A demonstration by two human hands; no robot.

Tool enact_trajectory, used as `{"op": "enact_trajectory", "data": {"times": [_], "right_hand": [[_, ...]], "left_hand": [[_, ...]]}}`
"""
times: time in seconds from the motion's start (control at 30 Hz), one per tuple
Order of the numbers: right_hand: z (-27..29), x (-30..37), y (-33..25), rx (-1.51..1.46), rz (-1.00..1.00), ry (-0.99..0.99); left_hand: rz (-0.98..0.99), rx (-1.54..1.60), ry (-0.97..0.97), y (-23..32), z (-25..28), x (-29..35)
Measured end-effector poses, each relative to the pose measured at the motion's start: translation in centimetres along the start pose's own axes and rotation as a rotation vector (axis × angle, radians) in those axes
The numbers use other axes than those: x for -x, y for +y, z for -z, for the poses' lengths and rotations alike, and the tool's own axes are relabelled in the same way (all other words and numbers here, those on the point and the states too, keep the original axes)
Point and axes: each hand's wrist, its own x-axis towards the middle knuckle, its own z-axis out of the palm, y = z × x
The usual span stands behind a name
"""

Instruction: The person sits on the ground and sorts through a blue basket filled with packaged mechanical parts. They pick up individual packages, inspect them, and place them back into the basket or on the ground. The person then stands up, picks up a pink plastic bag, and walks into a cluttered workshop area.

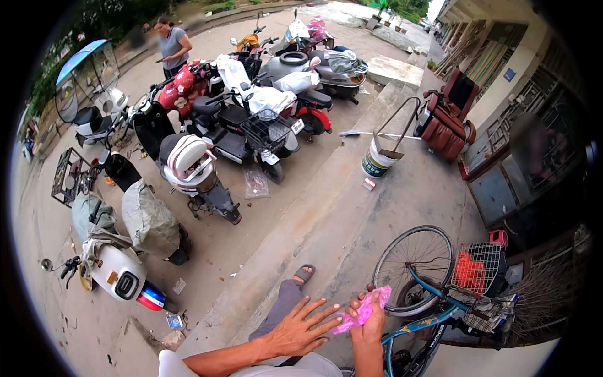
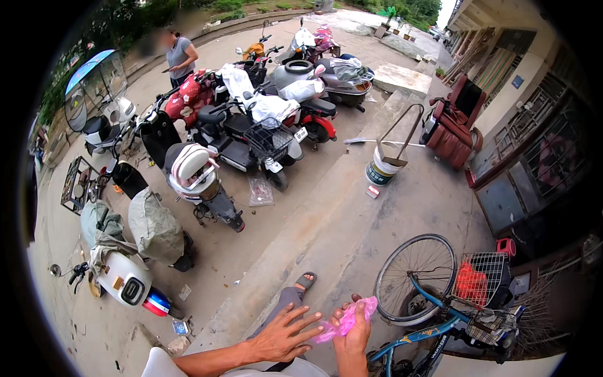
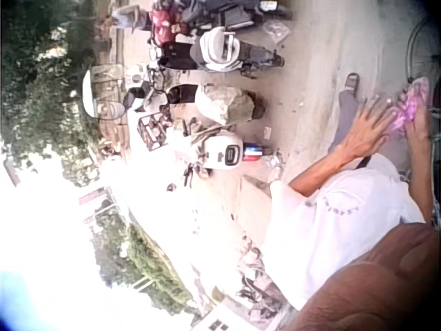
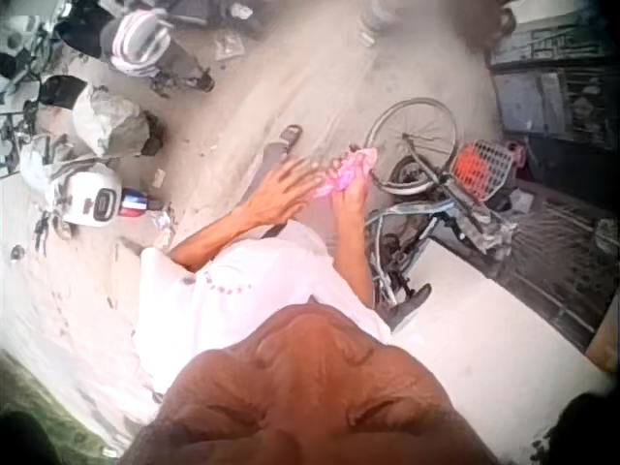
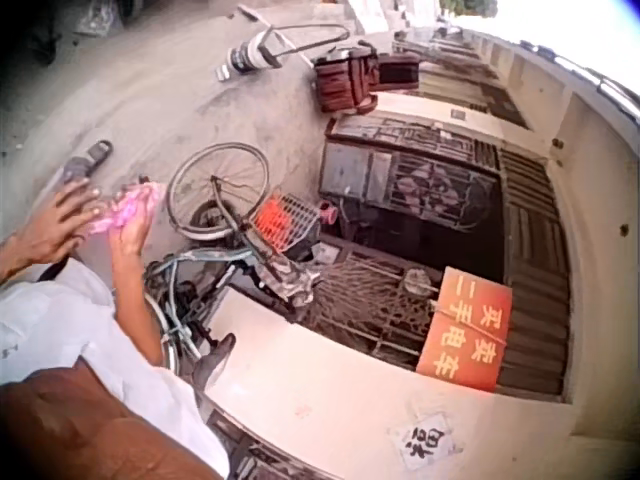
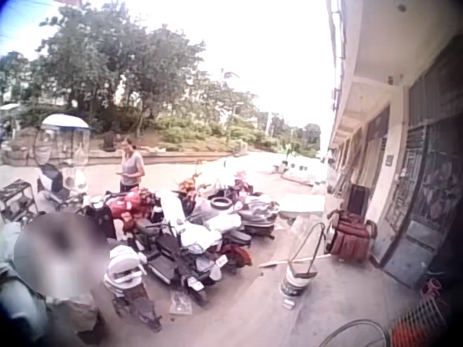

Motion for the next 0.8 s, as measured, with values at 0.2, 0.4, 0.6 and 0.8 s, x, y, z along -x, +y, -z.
{"op": "enact_trajectory", "data": {"times": [0.2, 0.4, 0.6, 0.8], "right_hand": [[-5.3, -13.6, -2.0, 0.134, -0.057, 0.063], [-2.4, -26.5, -17.2, -0.193, 0.048, 0.221], [-3.0, -40.8, -32.5, -0.44, 0.461, 0.311], [-0.2, -50.7, -43.8, -0.575, 0.453, 0.317]], "left_hand": [[-0.193, -0.124, 0.065, -9.3, -0.5, -15.2], [-0.374, -0.167, -0.235, -10.8, -3.4, -40.1], [-0.631, -0.213, -0.314, -11.6, -7.2, -64.2], [-0.349, -0.088, -0.279, -17.7, -11.9, -77.5]]}}
